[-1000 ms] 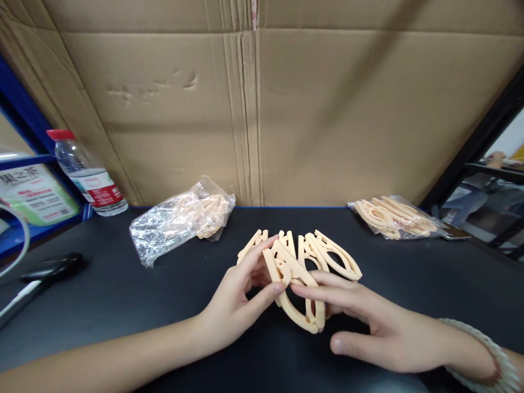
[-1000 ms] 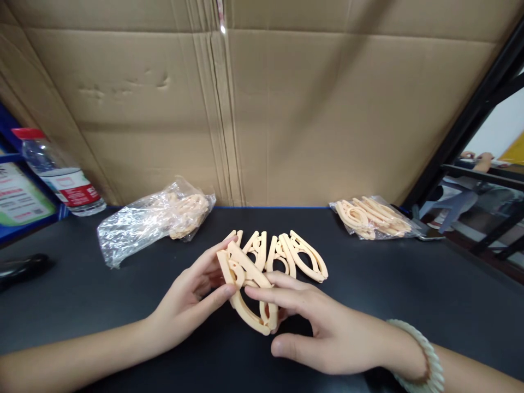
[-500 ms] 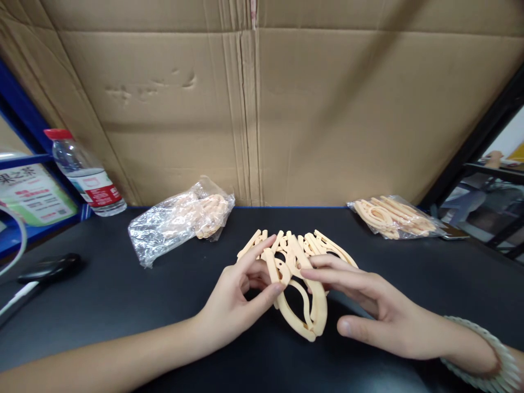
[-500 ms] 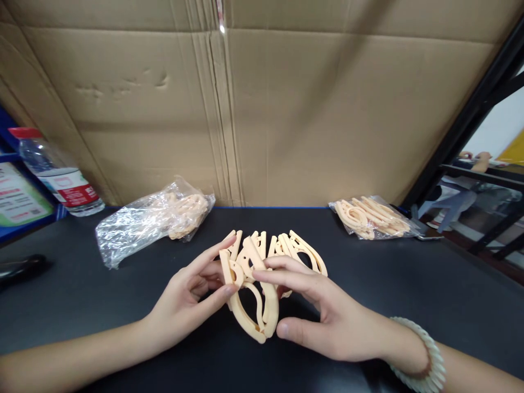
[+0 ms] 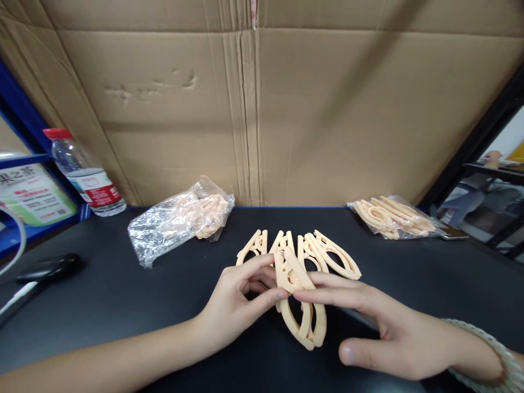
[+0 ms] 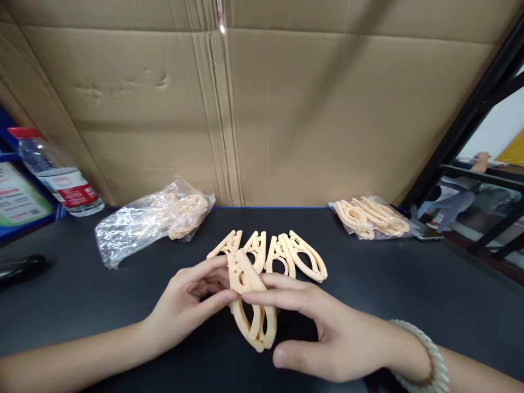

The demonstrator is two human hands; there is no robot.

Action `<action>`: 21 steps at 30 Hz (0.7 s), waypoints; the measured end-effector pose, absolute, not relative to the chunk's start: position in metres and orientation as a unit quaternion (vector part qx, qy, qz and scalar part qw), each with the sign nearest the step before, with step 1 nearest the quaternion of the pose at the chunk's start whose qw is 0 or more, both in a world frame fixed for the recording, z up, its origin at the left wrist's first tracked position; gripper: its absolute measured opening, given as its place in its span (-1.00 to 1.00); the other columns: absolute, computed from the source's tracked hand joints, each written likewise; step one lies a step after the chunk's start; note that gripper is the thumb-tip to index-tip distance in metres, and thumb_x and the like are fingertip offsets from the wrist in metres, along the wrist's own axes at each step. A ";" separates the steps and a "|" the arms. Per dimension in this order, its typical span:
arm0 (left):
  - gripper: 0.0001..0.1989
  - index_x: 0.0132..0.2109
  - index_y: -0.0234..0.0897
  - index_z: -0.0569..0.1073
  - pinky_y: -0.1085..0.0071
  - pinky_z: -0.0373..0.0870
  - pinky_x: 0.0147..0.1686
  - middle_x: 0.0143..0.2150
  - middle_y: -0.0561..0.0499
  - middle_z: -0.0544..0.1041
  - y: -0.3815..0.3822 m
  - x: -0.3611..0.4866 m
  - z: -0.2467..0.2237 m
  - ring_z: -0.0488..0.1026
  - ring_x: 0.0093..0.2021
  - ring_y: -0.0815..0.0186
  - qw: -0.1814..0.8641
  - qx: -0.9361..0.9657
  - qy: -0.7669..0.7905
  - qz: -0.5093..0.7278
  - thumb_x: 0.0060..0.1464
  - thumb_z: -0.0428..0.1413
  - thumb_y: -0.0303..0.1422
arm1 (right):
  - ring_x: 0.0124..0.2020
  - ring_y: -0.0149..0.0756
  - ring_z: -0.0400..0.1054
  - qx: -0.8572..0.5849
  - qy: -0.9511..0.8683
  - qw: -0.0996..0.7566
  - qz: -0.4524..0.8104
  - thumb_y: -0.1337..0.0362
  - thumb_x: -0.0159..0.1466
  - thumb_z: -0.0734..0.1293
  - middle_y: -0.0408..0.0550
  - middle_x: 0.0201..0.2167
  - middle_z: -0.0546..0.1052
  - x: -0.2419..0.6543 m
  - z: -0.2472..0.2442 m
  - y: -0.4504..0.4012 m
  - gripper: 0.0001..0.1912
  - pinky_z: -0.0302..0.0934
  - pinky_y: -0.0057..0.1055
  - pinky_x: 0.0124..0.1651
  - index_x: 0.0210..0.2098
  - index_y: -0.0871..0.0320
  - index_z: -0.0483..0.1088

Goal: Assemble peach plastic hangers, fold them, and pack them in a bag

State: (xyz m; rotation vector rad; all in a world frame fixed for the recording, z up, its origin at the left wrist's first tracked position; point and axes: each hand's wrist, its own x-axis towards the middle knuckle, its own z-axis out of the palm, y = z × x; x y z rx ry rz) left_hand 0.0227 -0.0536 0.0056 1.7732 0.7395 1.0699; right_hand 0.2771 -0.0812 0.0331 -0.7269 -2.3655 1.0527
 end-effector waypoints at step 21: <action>-0.60 0.16 -0.23 0.34 0.37 0.57 -0.16 -0.15 -0.04 0.60 -0.051 0.022 0.001 0.59 -0.19 0.31 0.396 0.769 0.270 0.422 0.18 0.09 -0.51 | 0.03 -0.16 0.43 -0.368 -0.729 0.362 0.449 0.13 0.28 0.37 0.02 0.09 0.50 0.286 0.033 -0.063 -0.60 0.35 -0.27 0.04 0.10 0.01 0.44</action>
